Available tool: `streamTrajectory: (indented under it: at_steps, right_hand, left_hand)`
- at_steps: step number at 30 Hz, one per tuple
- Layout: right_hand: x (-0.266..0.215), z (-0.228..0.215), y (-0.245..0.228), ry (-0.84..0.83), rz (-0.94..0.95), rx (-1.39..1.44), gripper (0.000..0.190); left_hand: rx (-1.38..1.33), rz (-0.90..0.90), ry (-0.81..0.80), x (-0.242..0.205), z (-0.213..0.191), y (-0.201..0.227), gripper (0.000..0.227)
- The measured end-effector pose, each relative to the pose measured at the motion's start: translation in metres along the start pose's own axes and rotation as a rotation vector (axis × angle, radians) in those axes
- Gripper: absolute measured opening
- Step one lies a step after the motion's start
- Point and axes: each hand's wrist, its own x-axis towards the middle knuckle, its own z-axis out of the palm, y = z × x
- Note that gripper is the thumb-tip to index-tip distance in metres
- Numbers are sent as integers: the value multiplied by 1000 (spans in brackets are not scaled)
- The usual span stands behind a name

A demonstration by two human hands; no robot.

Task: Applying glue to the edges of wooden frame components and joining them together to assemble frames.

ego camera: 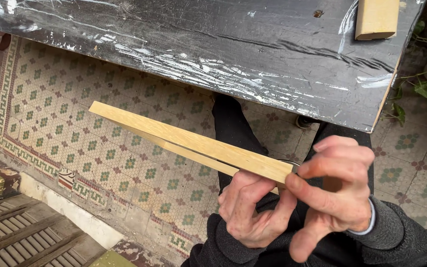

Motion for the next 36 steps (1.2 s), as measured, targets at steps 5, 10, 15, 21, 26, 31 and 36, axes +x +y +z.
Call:
streamTrajectory:
  at_steps: [5,10,15,21,26,31,36]
  right_hand:
    - [-14,2,6,172,1,101,84]
    - [13,-7,8,3,259,256,86]
    - [26,-8,13,-88,220,283,83]
    - [6,-4,16,45,99,416,66]
    - [-6,-2,17,169,117,414,49]
    - [2,3,-1,112,646,905,59]
    - [26,4,9,11,899,1183,75]
  left_hand:
    - [8,-9,33,2,3,1,30]
    - [4,-17,30,3,1,3,30]
    - [-6,-34,-17,1,-3,1,29]
    - [-33,8,-44,4,-2,2,30]
    - [-27,-26,-43,2,-1,2,32]
    - [-53,-50,-59,0,-4,1,33]
    - [-54,-52,-90,-3,-8,-5,35]
